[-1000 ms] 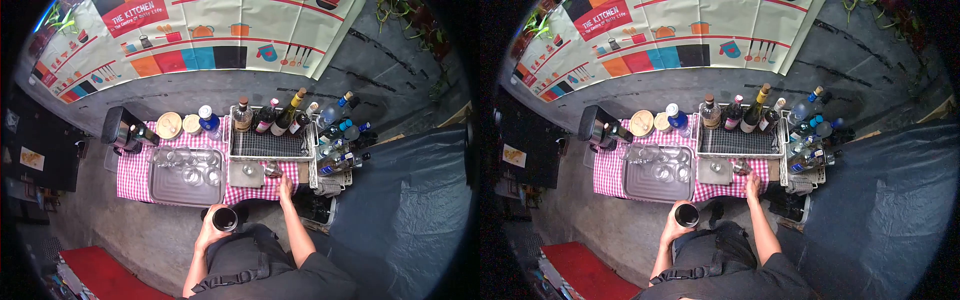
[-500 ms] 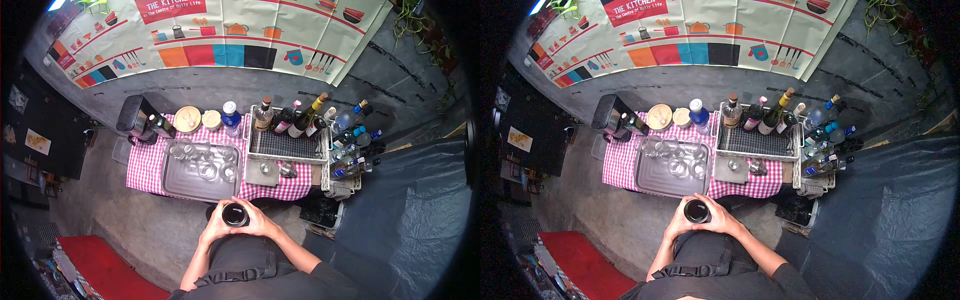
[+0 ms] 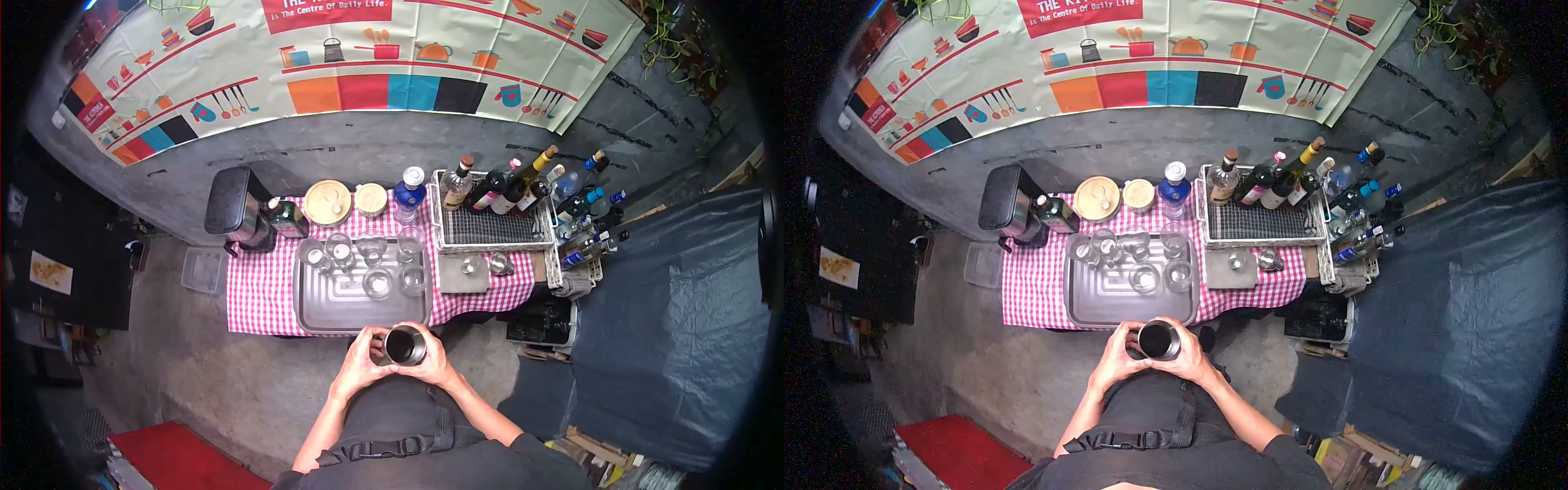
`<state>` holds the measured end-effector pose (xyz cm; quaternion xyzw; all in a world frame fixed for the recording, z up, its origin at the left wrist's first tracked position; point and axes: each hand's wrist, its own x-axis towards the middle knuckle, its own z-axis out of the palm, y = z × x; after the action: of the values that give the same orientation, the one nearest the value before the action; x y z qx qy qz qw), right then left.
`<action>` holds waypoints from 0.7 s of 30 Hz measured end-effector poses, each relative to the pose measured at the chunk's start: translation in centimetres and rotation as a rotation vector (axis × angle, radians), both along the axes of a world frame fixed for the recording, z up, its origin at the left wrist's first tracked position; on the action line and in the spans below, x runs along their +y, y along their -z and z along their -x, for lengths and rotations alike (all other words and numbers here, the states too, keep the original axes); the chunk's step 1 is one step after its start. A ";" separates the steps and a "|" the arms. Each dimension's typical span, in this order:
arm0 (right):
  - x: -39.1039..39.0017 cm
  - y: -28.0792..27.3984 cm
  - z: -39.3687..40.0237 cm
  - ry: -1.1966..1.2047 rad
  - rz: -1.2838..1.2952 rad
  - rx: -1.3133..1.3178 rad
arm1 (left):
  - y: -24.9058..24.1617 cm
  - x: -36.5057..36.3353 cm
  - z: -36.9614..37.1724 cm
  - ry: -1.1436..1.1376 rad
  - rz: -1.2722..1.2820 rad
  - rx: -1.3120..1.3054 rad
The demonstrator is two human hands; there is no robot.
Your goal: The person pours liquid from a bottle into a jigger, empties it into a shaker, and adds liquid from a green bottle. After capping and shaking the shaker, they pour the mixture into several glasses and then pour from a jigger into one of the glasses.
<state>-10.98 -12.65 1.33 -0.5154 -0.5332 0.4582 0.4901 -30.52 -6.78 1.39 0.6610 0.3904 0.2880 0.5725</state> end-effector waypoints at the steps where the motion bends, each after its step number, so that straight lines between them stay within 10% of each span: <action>1: 0.1 0.2 0.9 0.059 -0.022 -0.051 | -0.2 0.7 1.3 0.035 0.023 0.063; 21: 6.7 7.1 3.7 0.620 0.157 -0.468 | 15.8 10.6 12.1 0.142 -0.182 0.831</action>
<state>-14.68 -5.94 -5.75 -0.7782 -0.4130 0.1982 0.4296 -42.58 3.85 -14.41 0.7939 0.5144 -0.0094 0.3242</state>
